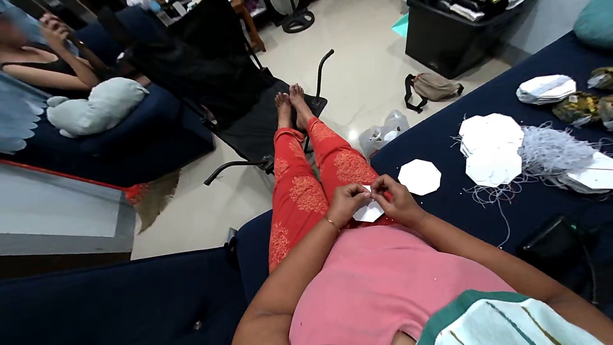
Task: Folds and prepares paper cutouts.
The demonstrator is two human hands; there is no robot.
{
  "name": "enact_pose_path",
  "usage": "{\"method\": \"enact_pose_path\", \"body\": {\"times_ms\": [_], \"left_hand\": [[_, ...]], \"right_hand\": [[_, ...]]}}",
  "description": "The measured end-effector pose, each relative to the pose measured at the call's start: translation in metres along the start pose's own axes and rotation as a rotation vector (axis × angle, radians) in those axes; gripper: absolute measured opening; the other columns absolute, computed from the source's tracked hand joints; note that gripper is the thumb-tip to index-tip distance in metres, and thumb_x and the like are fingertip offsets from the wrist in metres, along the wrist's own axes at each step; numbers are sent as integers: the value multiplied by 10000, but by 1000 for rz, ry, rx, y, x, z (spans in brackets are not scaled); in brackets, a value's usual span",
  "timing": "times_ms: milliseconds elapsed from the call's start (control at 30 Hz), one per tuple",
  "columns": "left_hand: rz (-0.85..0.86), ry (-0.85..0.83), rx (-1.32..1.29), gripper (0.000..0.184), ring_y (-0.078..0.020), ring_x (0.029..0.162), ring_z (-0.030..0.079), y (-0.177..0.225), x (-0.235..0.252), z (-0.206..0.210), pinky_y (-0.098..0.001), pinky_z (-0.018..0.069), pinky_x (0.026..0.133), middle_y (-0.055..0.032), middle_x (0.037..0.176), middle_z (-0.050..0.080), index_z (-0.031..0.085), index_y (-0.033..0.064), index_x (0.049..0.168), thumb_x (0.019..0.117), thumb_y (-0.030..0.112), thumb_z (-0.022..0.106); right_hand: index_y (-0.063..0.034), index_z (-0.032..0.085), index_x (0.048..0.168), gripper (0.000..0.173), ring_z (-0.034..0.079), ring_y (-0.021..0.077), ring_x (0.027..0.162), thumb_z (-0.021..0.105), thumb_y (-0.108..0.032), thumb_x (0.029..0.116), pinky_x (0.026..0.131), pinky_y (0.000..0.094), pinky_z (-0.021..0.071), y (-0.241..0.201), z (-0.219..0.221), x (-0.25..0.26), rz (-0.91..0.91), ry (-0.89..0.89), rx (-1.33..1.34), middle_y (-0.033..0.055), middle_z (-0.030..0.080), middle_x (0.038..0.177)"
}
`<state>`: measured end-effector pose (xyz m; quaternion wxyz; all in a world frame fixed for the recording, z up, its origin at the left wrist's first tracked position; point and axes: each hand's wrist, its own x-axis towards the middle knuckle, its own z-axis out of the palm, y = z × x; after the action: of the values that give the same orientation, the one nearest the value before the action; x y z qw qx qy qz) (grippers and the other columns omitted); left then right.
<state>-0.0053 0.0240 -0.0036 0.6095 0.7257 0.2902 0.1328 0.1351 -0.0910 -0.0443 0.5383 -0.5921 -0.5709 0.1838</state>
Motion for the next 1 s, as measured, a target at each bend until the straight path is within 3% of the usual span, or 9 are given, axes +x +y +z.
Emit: {"method": "enact_pose_path", "body": {"times_ms": [167, 400, 533, 600, 700, 767, 933, 1000], "left_hand": [[-74, 27, 64, 136, -64, 814, 627, 9, 0, 4, -250, 534, 802, -84, 924, 687, 684, -71, 1018, 978, 49, 634], [-93, 36, 318, 198, -127, 804, 614, 19, -2, 8, -296, 521, 792, -138, 971, 682, 689, -65, 1067, 1003, 100, 601], [64, 60, 503, 218, -214, 956, 658, 18, -6, 12, -330, 533, 890, -203, 1175, 666, 696, -78, 1064, 999, 86, 567], [196, 99, 550, 214, -235, 912, 667, 10, -7, 14, -347, 555, 862, -225, 1182, 654, 718, -87, 1032, 976, 72, 587], [342, 128, 568, 188, -219, 794, 658, 2, -6, 14, -353, 568, 762, -223, 1129, 660, 733, -71, 959, 939, 61, 601], [337, 81, 547, 192, -209, 813, 653, 4, -5, 12, -351, 565, 777, -216, 1136, 654, 736, -61, 958, 939, 62, 590], [313, 2, 256, 159, -28, 731, 529, 3, -3, 4, -163, 467, 672, -161, 1046, 626, 730, -74, 947, 929, 46, 627], [253, -16, 98, 132, 2, 771, 545, 0, -3, 2, -152, 479, 707, -94, 1030, 628, 726, -54, 932, 923, 48, 643]], "right_hand": [[61, 647, 1009, 135, 648, 214, 768, 599, -9, 903, 715, 315, 560, -3, 6, -2, -107, 83, -210, 172, 667, 910], [19, 747, 919, 162, 697, 283, 844, 592, -22, 893, 797, 371, 579, 3, 12, 0, -243, 172, -399, 158, 716, 876], [24, 739, 880, 153, 702, 316, 842, 591, -15, 866, 780, 418, 586, -2, 10, 0, -153, 124, -418, 175, 711, 872], [29, 733, 871, 147, 698, 314, 820, 593, -13, 858, 760, 427, 584, -5, 8, 2, -106, 105, -394, 177, 705, 862], [31, 736, 886, 152, 689, 290, 800, 593, -15, 863, 748, 398, 581, -6, 8, 2, -92, 125, -366, 171, 704, 865], [24, 739, 922, 165, 687, 260, 795, 587, -23, 876, 749, 360, 579, -4, 8, 2, -121, 161, -352, 159, 709, 878], [42, 685, 972, 132, 661, 217, 784, 602, -19, 889, 739, 308, 563, -2, 6, 2, -159, 170, -262, 157, 689, 889], [46, 669, 959, 113, 665, 199, 800, 605, -8, 884, 747, 300, 564, -2, 4, 2, -124, 145, -177, 161, 689, 908]]}}
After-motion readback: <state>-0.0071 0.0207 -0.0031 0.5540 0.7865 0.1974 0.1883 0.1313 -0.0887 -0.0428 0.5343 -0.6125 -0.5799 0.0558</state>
